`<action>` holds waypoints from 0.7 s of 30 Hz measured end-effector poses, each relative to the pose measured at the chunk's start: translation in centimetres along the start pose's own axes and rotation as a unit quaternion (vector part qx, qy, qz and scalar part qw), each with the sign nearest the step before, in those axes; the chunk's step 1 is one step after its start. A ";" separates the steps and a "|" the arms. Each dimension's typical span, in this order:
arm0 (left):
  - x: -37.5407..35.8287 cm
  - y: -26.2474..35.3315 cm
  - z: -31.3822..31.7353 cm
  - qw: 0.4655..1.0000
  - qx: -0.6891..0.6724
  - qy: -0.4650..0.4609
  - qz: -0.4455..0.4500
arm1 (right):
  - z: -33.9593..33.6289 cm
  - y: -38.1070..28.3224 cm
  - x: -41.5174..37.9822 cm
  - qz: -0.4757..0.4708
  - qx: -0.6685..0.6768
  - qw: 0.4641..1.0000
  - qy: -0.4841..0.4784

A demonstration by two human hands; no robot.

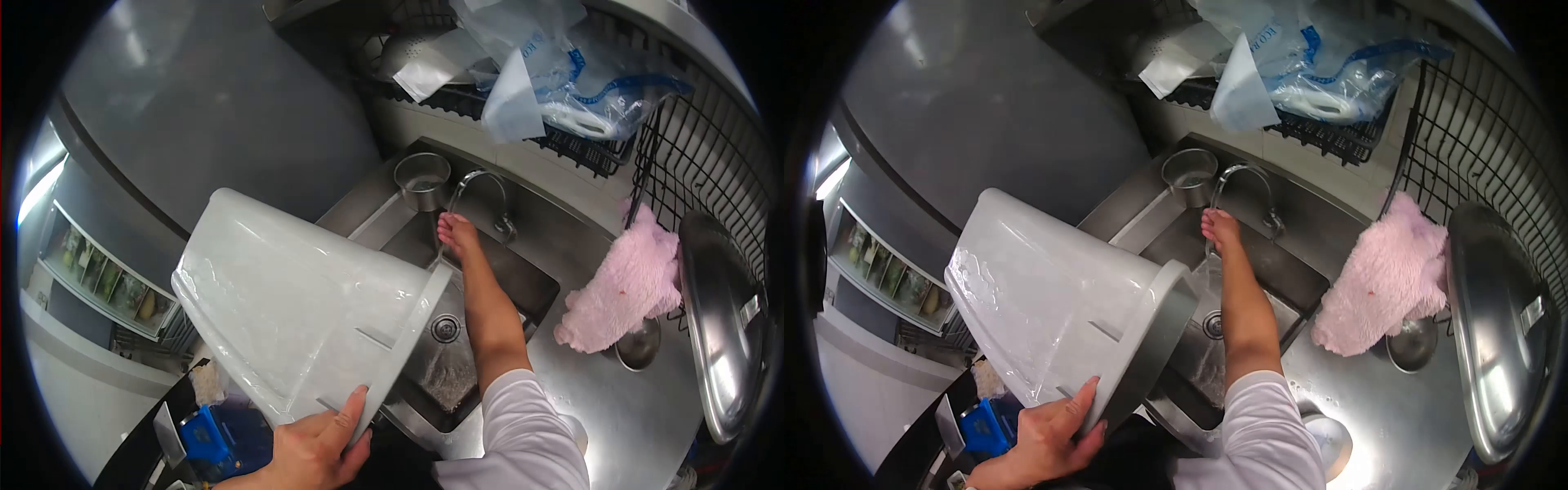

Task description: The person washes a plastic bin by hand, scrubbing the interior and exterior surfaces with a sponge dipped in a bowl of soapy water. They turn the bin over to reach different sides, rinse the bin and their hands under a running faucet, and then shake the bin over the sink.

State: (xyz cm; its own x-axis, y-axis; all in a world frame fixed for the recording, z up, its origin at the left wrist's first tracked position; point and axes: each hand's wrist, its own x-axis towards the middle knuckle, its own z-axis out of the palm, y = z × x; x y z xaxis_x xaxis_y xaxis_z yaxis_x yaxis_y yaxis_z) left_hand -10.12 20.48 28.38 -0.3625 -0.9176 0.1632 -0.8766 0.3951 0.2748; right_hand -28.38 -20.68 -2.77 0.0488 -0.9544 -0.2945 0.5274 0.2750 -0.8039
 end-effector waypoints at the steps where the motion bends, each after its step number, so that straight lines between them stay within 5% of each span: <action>1: 0.1 0.1 0.0 1.000 0.000 0.003 0.005 | 1.3 -0.7 0.7 0.007 0.020 1.000 -0.006; 8: 0.2 0.0 -0.2 1.000 0.017 -0.012 -0.004 | 3.7 -3.7 4.1 0.041 0.105 0.993 0.045; 15: 0.4 0.0 -0.2 1.000 0.019 -0.012 0.008 | 3.4 -5.5 2.6 -0.019 -0.023 0.999 0.044; 21: 0.3 0.0 -0.1 1.000 0.012 -0.008 0.012 | 2.6 -3.9 2.6 -0.205 -0.021 0.977 0.059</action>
State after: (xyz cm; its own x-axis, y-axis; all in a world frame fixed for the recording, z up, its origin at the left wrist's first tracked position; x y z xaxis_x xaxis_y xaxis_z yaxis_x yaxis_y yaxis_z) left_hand -10.19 20.18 28.58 -0.3874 -0.9089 0.1542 -0.8754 0.4152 0.2477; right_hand -28.14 -24.49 0.96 -0.2586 -0.9660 0.0022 0.4459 -0.1214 -0.8868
